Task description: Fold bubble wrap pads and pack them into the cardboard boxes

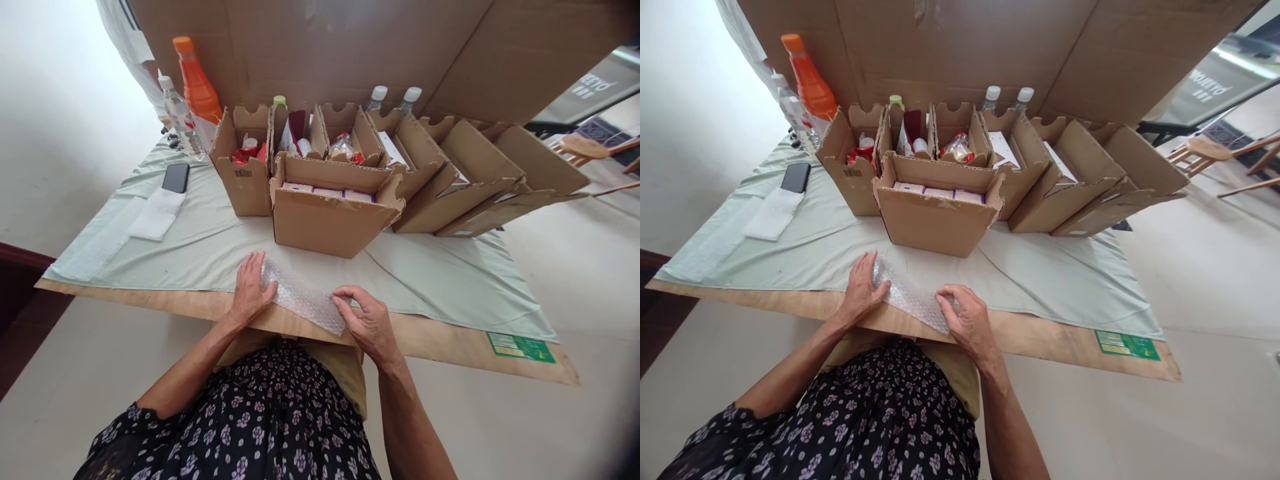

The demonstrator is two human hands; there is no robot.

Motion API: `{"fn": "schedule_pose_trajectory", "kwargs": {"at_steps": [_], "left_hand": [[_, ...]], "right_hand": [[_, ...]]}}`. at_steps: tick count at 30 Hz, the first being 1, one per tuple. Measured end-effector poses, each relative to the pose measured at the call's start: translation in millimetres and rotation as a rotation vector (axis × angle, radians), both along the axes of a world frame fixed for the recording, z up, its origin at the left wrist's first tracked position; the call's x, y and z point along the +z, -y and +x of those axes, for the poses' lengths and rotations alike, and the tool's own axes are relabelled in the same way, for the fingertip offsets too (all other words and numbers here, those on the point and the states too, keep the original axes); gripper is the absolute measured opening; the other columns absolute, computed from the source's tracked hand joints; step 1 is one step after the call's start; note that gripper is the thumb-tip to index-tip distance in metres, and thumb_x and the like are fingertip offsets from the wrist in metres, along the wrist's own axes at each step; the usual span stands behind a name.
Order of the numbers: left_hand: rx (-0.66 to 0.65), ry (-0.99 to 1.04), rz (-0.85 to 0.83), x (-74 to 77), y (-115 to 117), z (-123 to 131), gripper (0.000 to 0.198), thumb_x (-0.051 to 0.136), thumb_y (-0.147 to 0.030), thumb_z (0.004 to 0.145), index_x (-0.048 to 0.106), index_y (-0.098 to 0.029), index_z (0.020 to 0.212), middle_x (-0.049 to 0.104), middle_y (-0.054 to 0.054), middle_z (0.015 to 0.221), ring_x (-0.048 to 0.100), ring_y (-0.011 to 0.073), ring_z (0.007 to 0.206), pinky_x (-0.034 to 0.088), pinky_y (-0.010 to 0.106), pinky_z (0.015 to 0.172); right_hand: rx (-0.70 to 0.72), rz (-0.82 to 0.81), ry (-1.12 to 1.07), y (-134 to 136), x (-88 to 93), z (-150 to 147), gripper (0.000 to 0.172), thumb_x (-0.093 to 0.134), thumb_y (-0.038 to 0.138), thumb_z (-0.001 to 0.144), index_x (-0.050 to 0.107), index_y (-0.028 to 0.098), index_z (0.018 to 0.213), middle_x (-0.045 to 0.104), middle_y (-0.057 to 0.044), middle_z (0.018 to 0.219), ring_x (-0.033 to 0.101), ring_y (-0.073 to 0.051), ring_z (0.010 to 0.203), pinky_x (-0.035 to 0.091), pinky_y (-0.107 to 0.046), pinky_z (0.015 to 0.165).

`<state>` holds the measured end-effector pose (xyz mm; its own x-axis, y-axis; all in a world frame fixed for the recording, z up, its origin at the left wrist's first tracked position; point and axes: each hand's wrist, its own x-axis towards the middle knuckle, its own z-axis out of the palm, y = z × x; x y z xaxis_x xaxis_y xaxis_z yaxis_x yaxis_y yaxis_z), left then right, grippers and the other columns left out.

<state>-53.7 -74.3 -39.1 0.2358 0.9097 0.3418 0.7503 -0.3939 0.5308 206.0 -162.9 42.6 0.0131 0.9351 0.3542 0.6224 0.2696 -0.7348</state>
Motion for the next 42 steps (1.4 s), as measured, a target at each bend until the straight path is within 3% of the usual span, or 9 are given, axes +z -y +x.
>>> {"fn": "schedule_pose_trajectory", "kwargs": {"at_steps": [3, 10, 17, 23, 27, 29, 32, 37, 42], "left_hand": [[0.002, -0.021, 0.009, 1.1, -1, 1, 0.071, 0.064, -0.025, 0.083, 0.043, -0.015, 0.15, 0.059, 0.02, 0.145, 0.048, 0.0391, 0.142, 0.04, 0.06, 0.117], [-0.013, 0.106, 0.014, 10.4, 2, -1, 0.06, 0.057, -0.016, 0.084, 0.051, -0.018, 0.144, 0.07, 0.009, 0.105, 0.065, 0.0264, 0.102, 0.053, 0.048, 0.099], [-0.017, 0.261, -0.052, 21.4, 6, -13, 0.047, 0.053, -0.018, 0.088, 0.06, -0.018, 0.134, 0.07, 0.007, 0.104, 0.068, 0.0196, 0.095, 0.057, 0.035, 0.089], [-0.01, 0.112, 0.024, 56.3, -45, -43, 0.048, 0.054, -0.017, 0.082, 0.064, -0.017, 0.129, 0.07, 0.006, 0.1, 0.067, 0.0217, 0.095, 0.057, 0.039, 0.093], [0.14, 0.037, 0.204, 74.5, -72, -47, 0.058, 0.059, -0.018, 0.081, 0.057, -0.014, 0.139, 0.067, 0.014, 0.122, 0.061, 0.03, 0.118, 0.05, 0.049, 0.107], [0.112, 0.047, 0.2, 70.8, -67, -42, 0.053, 0.059, -0.02, 0.085, 0.058, -0.014, 0.137, 0.065, 0.015, 0.128, 0.06, 0.0304, 0.123, 0.049, 0.049, 0.109], [-0.018, 0.051, 0.085, 48.8, -36, -34, 0.038, 0.057, -0.02, 0.088, 0.065, -0.019, 0.125, 0.069, 0.011, 0.121, 0.064, 0.0273, 0.116, 0.053, 0.046, 0.105], [-0.028, 0.034, 0.048, 14.5, 15, -34, 0.029, 0.058, -0.02, 0.091, 0.07, -0.022, 0.118, 0.069, 0.012, 0.125, 0.063, 0.0291, 0.123, 0.051, 0.051, 0.108], [-0.145, -0.013, 0.002, 15.4, 7, -43, 0.03, 0.059, -0.019, 0.09, 0.072, -0.023, 0.118, 0.069, 0.011, 0.132, 0.06, 0.0303, 0.132, 0.046, 0.055, 0.116]], "right_hand": [[0.006, -0.042, -0.019, 0, 1.7, 0, 0.012, 0.06, 0.03, 0.096, 0.069, 0.024, 0.092, 0.076, -0.003, 0.088, 0.073, -0.019, 0.085, 0.057, -0.031, 0.084], [-0.04, -0.209, -0.078, -4, -15.6, 5, 0.016, 0.06, 0.035, 0.091, 0.07, 0.023, 0.094, 0.077, -0.005, 0.089, 0.073, -0.021, 0.083, 0.058, -0.032, 0.079], [-0.033, -0.337, -0.129, -1, -31.8, 15, 0.024, 0.058, 0.036, 0.089, 0.069, 0.022, 0.106, 0.074, -0.002, 0.078, 0.068, -0.018, 0.069, 0.054, -0.03, 0.07], [0.133, -0.376, -0.234, -13, -24.1, -29, 0.034, 0.055, 0.033, 0.093, 0.071, 0.023, 0.122, 0.073, -0.002, 0.085, 0.065, -0.016, 0.074, 0.052, -0.027, 0.072], [0.287, -0.367, -0.251, -32, -30.7, -76, 0.038, 0.054, 0.028, 0.094, 0.072, 0.027, 0.127, 0.074, -0.001, 0.093, 0.065, -0.016, 0.081, 0.052, -0.027, 0.079], [0.272, -0.361, -0.263, -40, -38.0, -90, 0.038, 0.055, 0.028, 0.093, 0.073, 0.026, 0.126, 0.074, -0.001, 0.09, 0.065, -0.016, 0.08, 0.052, -0.028, 0.079], [0.195, -0.356, -0.322, -46, -47.1, -94, 0.037, 0.055, 0.03, 0.093, 0.074, 0.024, 0.125, 0.075, -0.002, 0.09, 0.067, -0.017, 0.079, 0.054, -0.029, 0.079], [0.237, -0.305, -0.375, -42, -51.1, -90, 0.03, 0.055, 0.031, 0.095, 0.079, 0.027, 0.114, 0.078, -0.005, 0.113, 0.072, -0.021, 0.103, 0.056, -0.034, 0.096], [0.325, -0.28, -0.31, -42, -52.7, -96, 0.03, 0.052, 0.026, 0.096, 0.081, 0.028, 0.104, 0.078, -0.004, 0.096, 0.071, -0.019, 0.087, 0.056, -0.031, 0.082]]}}
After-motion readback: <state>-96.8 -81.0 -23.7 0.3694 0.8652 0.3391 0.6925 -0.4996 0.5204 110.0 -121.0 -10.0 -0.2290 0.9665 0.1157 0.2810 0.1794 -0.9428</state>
